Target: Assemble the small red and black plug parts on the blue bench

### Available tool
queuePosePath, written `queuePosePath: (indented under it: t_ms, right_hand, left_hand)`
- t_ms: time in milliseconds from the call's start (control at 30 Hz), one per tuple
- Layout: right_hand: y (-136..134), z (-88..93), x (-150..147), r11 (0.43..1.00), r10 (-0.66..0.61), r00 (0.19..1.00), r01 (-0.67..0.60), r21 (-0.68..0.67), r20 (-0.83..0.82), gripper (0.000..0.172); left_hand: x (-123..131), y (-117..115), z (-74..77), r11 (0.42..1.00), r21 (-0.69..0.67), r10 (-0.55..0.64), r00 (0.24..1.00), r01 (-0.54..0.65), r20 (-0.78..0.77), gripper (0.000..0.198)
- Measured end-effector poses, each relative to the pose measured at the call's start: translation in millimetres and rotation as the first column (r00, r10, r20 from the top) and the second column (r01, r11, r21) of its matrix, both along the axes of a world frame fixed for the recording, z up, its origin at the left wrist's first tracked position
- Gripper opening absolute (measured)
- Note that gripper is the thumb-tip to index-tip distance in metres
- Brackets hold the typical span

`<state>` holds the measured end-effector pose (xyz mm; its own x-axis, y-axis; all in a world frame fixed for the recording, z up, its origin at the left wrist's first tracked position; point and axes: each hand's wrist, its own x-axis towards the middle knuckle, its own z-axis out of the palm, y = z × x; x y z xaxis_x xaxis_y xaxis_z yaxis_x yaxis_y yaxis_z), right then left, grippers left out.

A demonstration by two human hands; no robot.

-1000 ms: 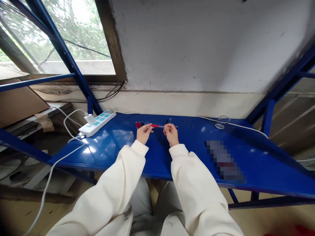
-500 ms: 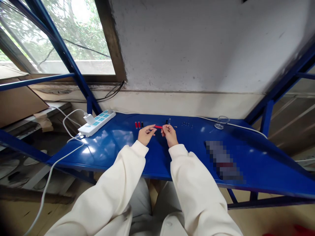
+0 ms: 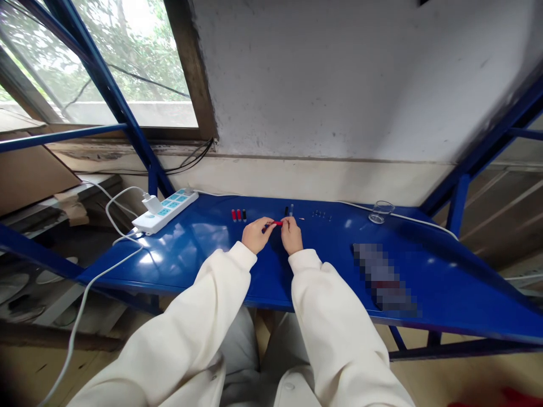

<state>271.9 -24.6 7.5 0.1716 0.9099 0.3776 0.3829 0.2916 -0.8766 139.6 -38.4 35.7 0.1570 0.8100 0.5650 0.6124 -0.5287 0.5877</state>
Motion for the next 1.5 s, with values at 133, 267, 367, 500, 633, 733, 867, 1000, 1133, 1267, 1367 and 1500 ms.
queuePosePath:
  t_ms: [133,267,367,500,633,733,867,1000,1133,1267,1367,1500]
  right_hand:
    - [-7.9,5.9,-1.0,0.997,-0.071,0.993,0.069,0.025,0.093,0.027]
    - [-14.4,13.8,-4.6,0.999,0.002,0.996,-0.006,0.041,0.087,0.029]
    - [-15.6,15.0,-5.7,0.997,0.031,0.997,-0.036,0.063,0.07,0.029]
    - [-14.7,13.2,-5.3,0.998,0.02,0.998,-0.024,0.062,0.053,0.03]
    - [-15.3,14.3,-5.7,0.997,0.048,0.997,-0.051,0.05,0.058,0.031]
    - [-16.1,15.9,-6.1,0.998,0.051,0.997,-0.054,0.041,0.064,0.031]
    - [-15.9,16.2,-6.2,0.998,0.049,0.996,-0.052,0.032,0.075,0.032]
    - [-15.5,15.2,-6.1,0.998,0.047,0.996,-0.049,0.027,0.081,0.033]
    - [-15.3,15.0,-6.1,0.998,0.049,0.996,-0.051,0.024,0.075,0.032]
    - [-15.5,15.8,-6.0,0.998,0.052,0.996,-0.054,0.027,0.077,0.033]
    - [-15.7,15.8,-5.8,0.998,0.048,0.995,-0.05,0.024,0.083,0.033]
    - [-15.5,15.0,-5.6,0.999,0.042,0.995,-0.045,0.023,0.089,0.033]
  left_hand:
    - [-3.4,6.1,29.4,0.994,0.032,-0.1,0.983,0.106,-0.152,0.013]
    - [-7.8,18.1,64.7,0.972,0.041,-0.209,0.927,0.232,-0.311,0.006]
    - [-12.0,30.0,89.6,0.961,0.039,-0.228,0.862,0.275,-0.453,0.002]
    - [-22.7,53.4,109.3,0.974,0.033,-0.176,0.844,0.223,-0.507,0.004]
    - [-35.5,75.4,102.8,0.98,-0.032,-0.183,0.81,0.199,-0.557,0.01]
    - [-42.8,83.3,88.0,0.987,-0.05,-0.154,0.785,0.155,-0.6,0.013]
    - [-49.6,84.4,75.2,0.993,-0.054,-0.115,0.738,0.106,-0.665,0.011]
    - [-53.3,81.7,74.2,0.995,-0.075,-0.097,0.653,0.062,-0.751,0.005]
    - [-54.9,79.4,72.4,0.995,-0.092,-0.091,0.586,0.027,-0.805,0.006]
    - [-57.6,78.9,67.9,0.995,-0.097,-0.073,0.588,-0.009,-0.806,0.008]
    - [-59.7,79.7,65.8,0.995,-0.098,-0.066,0.591,-0.022,-0.804,0.009]
    - [-60.4,80.6,63.8,0.995,-0.094,-0.068,0.599,-0.013,-0.798,0.009]
